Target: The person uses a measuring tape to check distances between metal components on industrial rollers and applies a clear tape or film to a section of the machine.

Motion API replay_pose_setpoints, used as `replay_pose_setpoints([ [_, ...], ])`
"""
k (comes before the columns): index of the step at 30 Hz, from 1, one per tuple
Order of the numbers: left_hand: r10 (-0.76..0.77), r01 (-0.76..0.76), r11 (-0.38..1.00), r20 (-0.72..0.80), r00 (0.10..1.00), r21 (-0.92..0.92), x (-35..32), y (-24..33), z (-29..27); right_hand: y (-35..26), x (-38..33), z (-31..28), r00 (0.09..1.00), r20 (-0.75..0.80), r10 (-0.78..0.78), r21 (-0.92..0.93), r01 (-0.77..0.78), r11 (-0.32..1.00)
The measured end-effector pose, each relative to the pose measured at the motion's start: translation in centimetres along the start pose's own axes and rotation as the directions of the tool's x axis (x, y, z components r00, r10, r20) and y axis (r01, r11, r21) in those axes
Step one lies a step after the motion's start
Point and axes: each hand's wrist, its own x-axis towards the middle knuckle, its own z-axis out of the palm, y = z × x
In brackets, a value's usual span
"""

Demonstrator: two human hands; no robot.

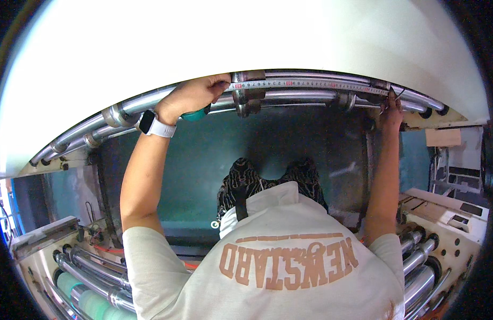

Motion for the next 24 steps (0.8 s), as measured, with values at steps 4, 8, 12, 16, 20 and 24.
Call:
replay_pose_setpoints([
  [4,0.011,-0.011,0.994,0.0,1.0,0.108,-0.1,0.6,-0.3,3.0,1.4,-2.1,0.984,0.095,-0.15,-0.152,0.163,0.975],
  [8,0.091,-0.088,0.985,-0.009,0.996,0.148,-0.2,0.7,-0.4,3.1,1.5,-1.9,0.989,0.075,-0.124,-0.143,0.133,0.981],
  [12,0.234,-0.225,0.946,-0.012,0.972,0.232,0.2,-0.4,-0.4,2.6,0.9,-1.6,0.98,0.103,-0.168,-0.169,0.184,0.968],
  [16,0.12,-0.117,0.978,-0.002,0.993,0.171,-0.4,-0.2,-0.5,0.5,0.3,-0.2,0.998,0.033,0.062,0.089,-0.065,0.994],
  [20,0.168,-0.163,0.963,-0.006,0.986,0.216,0.0,0.0,-0.4,3.2,1.8,-3.0,0.946,0.136,-0.293,-0.384,0.323,0.865],
  [24,0.124,-0.127,0.974,0.028,0.992,0.185,-0.1,-0.2,-0.8,1.2,0.6,-0.8,0.993,0.069,-0.094,-0.186,0.105,0.977],
])
